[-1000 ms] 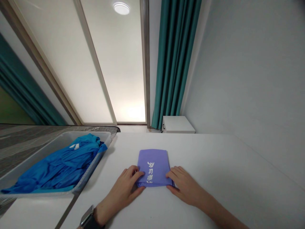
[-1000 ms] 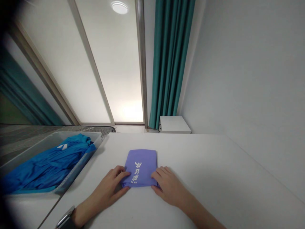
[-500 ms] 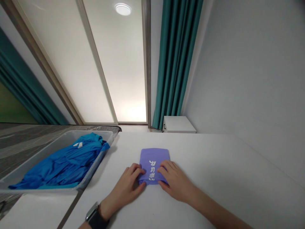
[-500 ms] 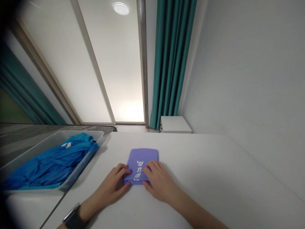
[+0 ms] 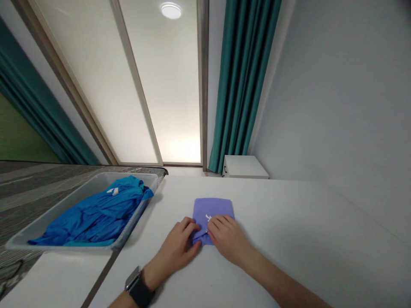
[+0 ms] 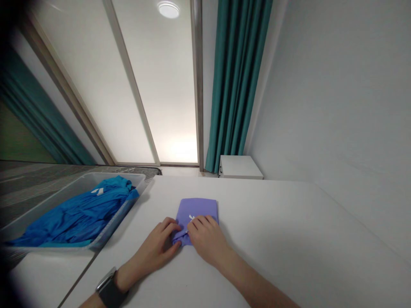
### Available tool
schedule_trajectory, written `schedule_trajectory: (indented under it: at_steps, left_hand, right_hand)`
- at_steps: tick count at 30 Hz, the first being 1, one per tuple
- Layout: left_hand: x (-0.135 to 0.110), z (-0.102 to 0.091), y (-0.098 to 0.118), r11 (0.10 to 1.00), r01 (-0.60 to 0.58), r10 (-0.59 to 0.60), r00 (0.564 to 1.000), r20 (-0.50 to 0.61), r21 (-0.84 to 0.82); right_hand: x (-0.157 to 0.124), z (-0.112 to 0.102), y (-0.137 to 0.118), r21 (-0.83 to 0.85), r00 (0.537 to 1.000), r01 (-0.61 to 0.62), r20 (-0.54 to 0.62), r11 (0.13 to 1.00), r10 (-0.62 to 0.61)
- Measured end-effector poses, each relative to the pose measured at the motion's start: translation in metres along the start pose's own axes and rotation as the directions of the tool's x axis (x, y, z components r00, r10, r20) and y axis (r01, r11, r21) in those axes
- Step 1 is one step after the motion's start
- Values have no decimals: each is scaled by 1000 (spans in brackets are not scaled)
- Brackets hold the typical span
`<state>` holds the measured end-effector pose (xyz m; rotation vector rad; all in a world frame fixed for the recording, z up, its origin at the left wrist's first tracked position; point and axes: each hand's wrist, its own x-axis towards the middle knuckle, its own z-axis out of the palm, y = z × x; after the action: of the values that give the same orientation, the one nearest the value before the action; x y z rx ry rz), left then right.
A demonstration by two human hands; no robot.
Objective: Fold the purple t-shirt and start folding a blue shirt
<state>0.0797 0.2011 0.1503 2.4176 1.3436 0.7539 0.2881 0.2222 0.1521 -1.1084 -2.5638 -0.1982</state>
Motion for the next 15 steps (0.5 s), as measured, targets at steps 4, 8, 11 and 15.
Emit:
schedule_trajectory:
  at_steps: [4, 8, 11, 15]
  left_hand:
    - [1, 5, 0, 999, 36, -36, 999, -17, -18]
    - [2, 6, 1, 999, 27, -28, 999, -19, -43]
    - [1, 4, 0, 999, 3, -4, 1000, -14, -44]
    - [-1, 2, -5, 996, -78, 78, 997, -1, 30]
  right_hand:
    - [-1, 0, -1, 2, 1000, 8, -9, 1000, -8]
    - [-3, -2, -3, 45, 1000, -12, 5, 999, 12]
    - [-4, -4, -5, 70, 999, -34, 29, 997, 32]
    - [-3, -5, -7, 61, 998, -47, 53, 997, 44]
